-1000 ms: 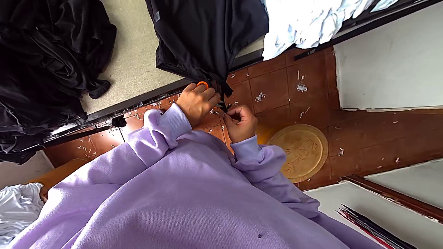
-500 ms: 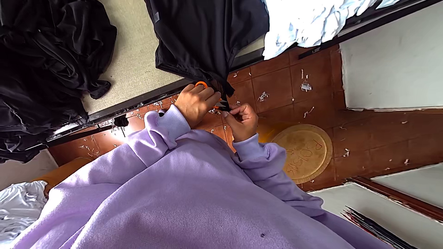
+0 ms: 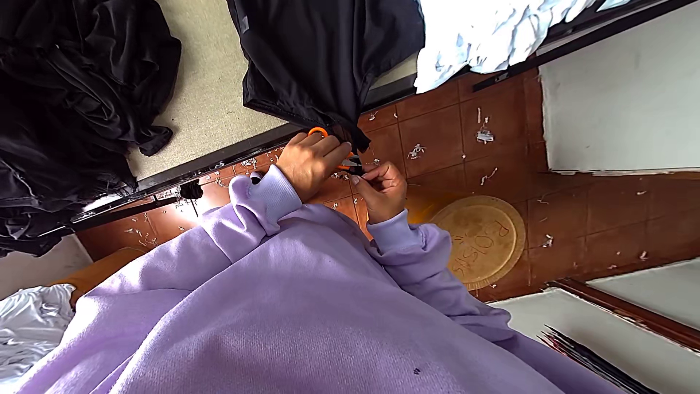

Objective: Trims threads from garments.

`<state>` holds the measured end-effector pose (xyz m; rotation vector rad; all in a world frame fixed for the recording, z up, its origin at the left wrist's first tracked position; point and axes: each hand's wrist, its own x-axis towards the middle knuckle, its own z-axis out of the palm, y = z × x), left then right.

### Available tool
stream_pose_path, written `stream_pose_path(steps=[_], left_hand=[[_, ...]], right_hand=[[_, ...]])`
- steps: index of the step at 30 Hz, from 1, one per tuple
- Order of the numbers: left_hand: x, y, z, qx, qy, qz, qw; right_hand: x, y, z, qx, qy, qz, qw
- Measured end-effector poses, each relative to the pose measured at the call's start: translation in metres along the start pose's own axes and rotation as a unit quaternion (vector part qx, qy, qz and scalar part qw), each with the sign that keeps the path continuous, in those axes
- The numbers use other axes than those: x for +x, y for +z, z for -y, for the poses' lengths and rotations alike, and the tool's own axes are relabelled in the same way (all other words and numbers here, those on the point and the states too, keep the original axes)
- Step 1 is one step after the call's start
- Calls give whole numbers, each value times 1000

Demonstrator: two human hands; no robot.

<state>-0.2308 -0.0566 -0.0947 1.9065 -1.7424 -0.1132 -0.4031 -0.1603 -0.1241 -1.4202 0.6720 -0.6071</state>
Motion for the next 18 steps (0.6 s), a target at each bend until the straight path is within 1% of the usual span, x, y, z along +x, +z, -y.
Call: stream_pose_path(steps=[5, 7, 8, 10, 12, 13, 14, 16, 18], left_hand=[[0, 5, 0, -32, 1, 12, 999], [1, 4, 0, -55, -6, -1, 998], [1, 3, -1, -77, -23, -11, 997], [1, 2, -1, -136, -99, -42, 985], [1, -1, 3, -200, -181, -55, 961], [2, 0, 6, -240, -208, -49, 947], [2, 2, 8, -289, -227, -30, 929], [7, 1, 8, -392, -250, 41, 884], [12, 2, 7, -431, -264, 87, 859]], right_hand=[[1, 1, 0, -5, -10, 8, 1000], [1, 0, -2, -3, -8, 10, 1000], [1, 0, -2, -3, -6, 6, 1000], [1, 1, -1, 0, 0, -1, 1000], [2, -1, 0, 3, 1, 9, 1000], [2, -2, 0, -6, 1, 17, 1000], [2, -3, 1, -16, 1, 26, 1000], [3, -3, 0, -39, -12, 36, 999], [4, -2, 0, -63, -27, 25, 997]])
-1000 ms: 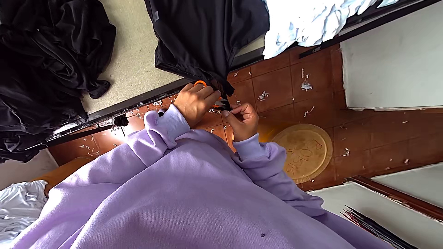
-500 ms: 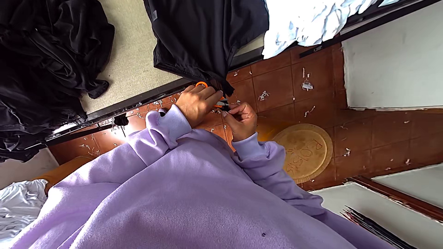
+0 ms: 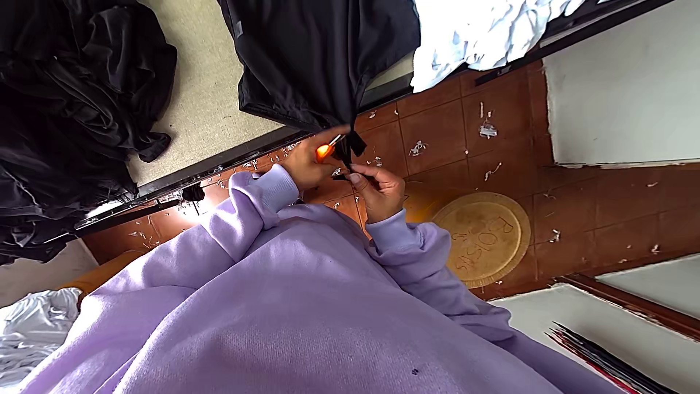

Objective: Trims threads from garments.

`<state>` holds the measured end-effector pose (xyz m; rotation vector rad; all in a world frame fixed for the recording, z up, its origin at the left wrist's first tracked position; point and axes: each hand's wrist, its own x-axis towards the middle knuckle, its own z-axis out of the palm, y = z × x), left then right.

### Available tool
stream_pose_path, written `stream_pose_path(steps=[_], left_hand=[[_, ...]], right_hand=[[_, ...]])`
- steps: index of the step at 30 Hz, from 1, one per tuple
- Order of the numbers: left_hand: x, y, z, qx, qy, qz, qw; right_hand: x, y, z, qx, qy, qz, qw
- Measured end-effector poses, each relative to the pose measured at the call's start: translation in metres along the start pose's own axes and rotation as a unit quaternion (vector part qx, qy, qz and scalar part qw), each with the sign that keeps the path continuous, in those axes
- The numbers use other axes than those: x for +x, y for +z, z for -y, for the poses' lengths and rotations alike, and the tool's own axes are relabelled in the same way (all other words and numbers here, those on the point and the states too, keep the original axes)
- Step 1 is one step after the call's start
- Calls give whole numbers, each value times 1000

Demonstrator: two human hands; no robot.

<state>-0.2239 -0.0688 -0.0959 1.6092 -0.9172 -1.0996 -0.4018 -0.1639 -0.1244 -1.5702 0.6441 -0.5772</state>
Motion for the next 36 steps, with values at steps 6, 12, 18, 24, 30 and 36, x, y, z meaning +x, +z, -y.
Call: stream_pose_path(steps=[6, 12, 18, 24, 30, 36], left_hand=[[7, -1, -1, -73, -52, -64, 994], [4, 0, 2, -50, -34, -55, 997], [3, -3, 7, 100, 4, -13, 995], [-9, -7, 3, 291, 53, -13, 955], [-16, -12, 12, 403, 200, -81, 889], [-15, -12, 19, 455, 263, -122, 842]], right_hand=[[-13, -17, -8, 18, 52, -14, 998], [-48, -67, -45, -83, 134, 60, 986], [-22, -46, -5, 124, 5, 86, 988], [-4, -19, 28, 223, -32, 106, 968], [-8, -19, 22, 192, -35, 99, 976], [-5, -18, 22, 187, -38, 97, 977]])
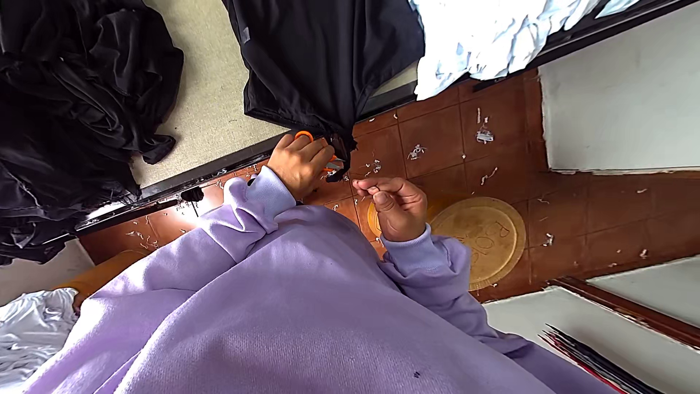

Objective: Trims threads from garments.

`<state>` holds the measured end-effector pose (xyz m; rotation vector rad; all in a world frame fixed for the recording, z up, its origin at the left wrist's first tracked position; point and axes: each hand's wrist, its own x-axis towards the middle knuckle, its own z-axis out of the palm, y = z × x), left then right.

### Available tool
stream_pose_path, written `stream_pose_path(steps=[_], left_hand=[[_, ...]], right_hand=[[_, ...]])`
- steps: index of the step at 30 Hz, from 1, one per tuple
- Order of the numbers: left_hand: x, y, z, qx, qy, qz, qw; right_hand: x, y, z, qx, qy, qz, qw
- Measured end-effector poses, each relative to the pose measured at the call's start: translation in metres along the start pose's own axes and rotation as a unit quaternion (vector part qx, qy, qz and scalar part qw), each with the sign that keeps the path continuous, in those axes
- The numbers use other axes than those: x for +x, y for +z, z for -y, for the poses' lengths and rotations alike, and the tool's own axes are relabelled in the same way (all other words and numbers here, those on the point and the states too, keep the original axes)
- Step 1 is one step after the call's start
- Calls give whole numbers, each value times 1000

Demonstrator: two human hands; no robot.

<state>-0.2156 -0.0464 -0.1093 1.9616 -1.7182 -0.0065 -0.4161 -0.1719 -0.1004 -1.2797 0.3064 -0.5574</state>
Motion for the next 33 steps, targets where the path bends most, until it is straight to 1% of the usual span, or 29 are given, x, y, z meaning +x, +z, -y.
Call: stream_pose_path(steps=[4, 7, 8, 9, 10, 11, 12, 13, 14, 15, 16, 17, 18, 19, 20, 21, 22, 23, 24, 25, 27, 28, 29, 30, 31, 33], left_hand=[[5, 9, -7, 17, 23, -19, 999], [6, 12, -6, -8, 5, 5, 1000], [4, 11, -3, -12, -8, 12, 1000], [1, 8, 0, -14, -20, 18, 1000], [-3, 3, 4, -18, -31, 23, 999], [-8, -3, 7, -25, -40, 31, 998], [-14, -9, 9, -32, -48, 40, 998], [-21, -15, 10, -42, -56, 50, 996], [-28, -21, 11, -54, -68, 58, 995], [-36, -26, 12, -60, -79, 59, 993], [-44, -30, 12, -63, -92, 54, 992], [-51, -35, 12, -64, -108, 46, 991], [-56, -38, 13, -61, -125, 29, 990], [-59, -42, 14, -55, -142, 14, 988], [-59, -45, 16, -47, -158, -2, 986], [-56, -48, 19, -39, -172, -21, 984], [-51, -51, 23, -32, -186, -37, 981], [-42, -54, 27, -26, -199, -50, 978], [-33, -56, 33, -20, -214, -56, 975], [-22, -59, 38, -12, -235, -47, 971], [-2, -62, 49, -3, -284, 10, 959], [3, -62, 55, -3, -300, 40, 953], [5, -62, 61, -4, -305, 55, 951], [4, -62, 65, -7, -307, 53, 950], [0, -64, 66, -16, -308, 31, 951], [-16, -72, 58, -39, -316, -55, 946]], right_hand=[[4, 5, -1, 2, -8, 17, 1000], [4, 5, 0, 8, 8, 47, 999], [2, 0, 1, 6, 37, 67, 997], [-1, -9, 1, -11, 83, 86, 993], [-7, -22, 0, -61, 145, 99, 983], [-13, -38, -3, -164, 216, 120, 955], [-18, -53, -6, -317, 297, 165, 886], [-20, -64, -10, -462, 380, 233, 766], [-22, -72, -19, -565, 442, 298, 629], [-24, -78, -27, -602, 482, 320, 550], [-23, -82, -31, -611, 476, 320, 545], [-16, -79, -32, -598, 437, 292, 605], [-7, -74, -35, -562, 391, 245, 686], [6, -61, -36, -498, 367, 175, 766], [20, -46, -39, -423, 349, 99, 831], [35, -31, -44, -354, 329, 36, 875], [51, -17, -50, -299, 307, -7, 904], [65, -5, -57, -254, 290, -21, 923], [77, 4, -61, -232, 286, -14, 930], [86, 13, -62, -235, 295, 8, 926], [92, 26, -55, -279, 319, 87, 902], [90, 30, -50, -293, 329, 122, 889], [86, 29, -45, -298, 333, 149, 882], [81, 22, -39, -295, 345, 167, 875], [74, 12, -35, -295, 357, 165, 871], [63, -14, -26, -341, 387, 143, 845]])
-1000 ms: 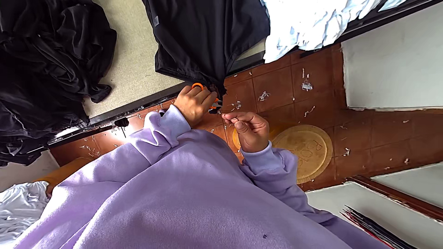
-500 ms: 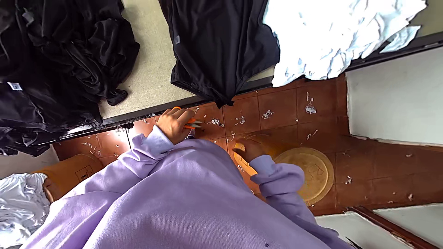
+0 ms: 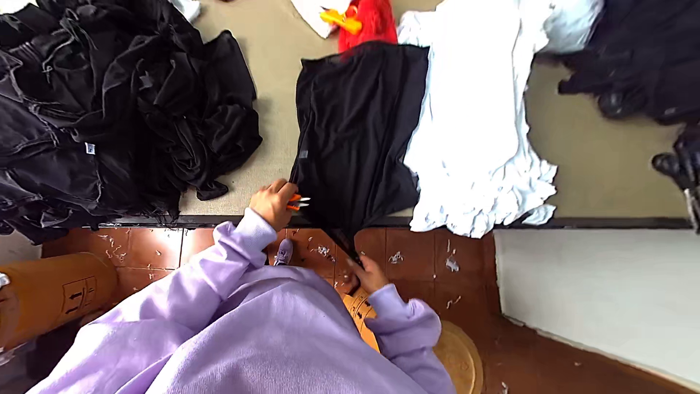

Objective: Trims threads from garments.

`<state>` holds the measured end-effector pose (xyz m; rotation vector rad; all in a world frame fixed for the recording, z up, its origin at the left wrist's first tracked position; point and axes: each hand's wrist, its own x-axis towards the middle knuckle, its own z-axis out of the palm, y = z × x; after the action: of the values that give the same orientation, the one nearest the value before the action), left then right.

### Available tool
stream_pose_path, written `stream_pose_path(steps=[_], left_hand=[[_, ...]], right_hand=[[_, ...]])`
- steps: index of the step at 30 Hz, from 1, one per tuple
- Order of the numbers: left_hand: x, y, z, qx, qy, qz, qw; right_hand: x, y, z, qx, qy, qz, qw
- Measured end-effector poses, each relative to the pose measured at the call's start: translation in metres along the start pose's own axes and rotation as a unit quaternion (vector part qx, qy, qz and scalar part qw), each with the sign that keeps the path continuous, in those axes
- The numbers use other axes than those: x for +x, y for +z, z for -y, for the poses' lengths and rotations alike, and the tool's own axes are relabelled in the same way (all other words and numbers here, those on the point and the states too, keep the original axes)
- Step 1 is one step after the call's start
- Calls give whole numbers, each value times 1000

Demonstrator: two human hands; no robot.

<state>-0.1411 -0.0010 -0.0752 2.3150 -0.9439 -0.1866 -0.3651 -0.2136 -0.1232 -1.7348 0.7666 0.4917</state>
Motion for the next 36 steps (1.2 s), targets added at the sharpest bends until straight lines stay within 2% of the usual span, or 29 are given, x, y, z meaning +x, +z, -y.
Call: stream_pose_path(steps=[2, 4, 5, 7, 8, 9, 11, 14, 17, 19, 21, 23, 25, 27, 30, 32, 34, 36], left_hand=[[-24, -9, 0, -38, -23, -73, 996], [-52, -17, 1, -54, -78, -70, 993], [-64, -20, 2, -59, -114, -26, 991], [-74, -26, 6, -58, -203, 133, 968], [-73, -30, 10, -55, -228, 204, 950], [-74, -33, 14, -52, -231, 232, 944], [-79, -43, 19, -52, -196, 189, 961], [-89, -67, 33, -42, -106, 21, 993], [-93, -103, 56, -3, -52, -174, 983], [-94, -135, 76, 31, -52, -264, 963], [-92, -166, 101, 89, -60, -333, 937], [-86, -198, 127, 141, -94, -341, 925], [-79, -224, 149, 162, -142, -298, 930], [-75, -240, 168, 166, -145, -267, 938], [-85, -247, 190, 159, -43, -280, 946], [-100, -250, 198, 132, 25, -284, 949], [-117, -256, 205, 87, 46, -285, 953], [-132, -263, 210, 2, 32, -301, 953]], right_hand=[[-9, -24, -19, -126, 45, -14, 991], [-8, -40, -24, -309, 112, 32, 944], [-7, -44, -20, -389, 147, 72, 907], [0, -44, -5, -504, 204, 146, 826], [4, -42, 6, -536, 218, 166, 798], [8, -41, 20, -551, 208, 171, 790], [14, -41, 57, -514, 123, 158, 834], [20, -24, 119, -433, -85, 113, 890], [35, 11, 164, -382, -279, 46, 880], [49, 39, 187, -359, -377, 17, 853], [58, 72, 211, -322, -436, 11, 840], [61, 108, 240, -269, -475, 24, 838], [60, 146, 273, -216, -509, 44, 832], [61, 185, 311, -195, -548, 26, 813], [75, 238, 368, -203, -587, -34, 783], [90, 269, 400, -261, -582, -51, 769], [100, 296, 423, -339, -532, -34, 775], [102, 314, 433, -335, -501, -26, 797]])
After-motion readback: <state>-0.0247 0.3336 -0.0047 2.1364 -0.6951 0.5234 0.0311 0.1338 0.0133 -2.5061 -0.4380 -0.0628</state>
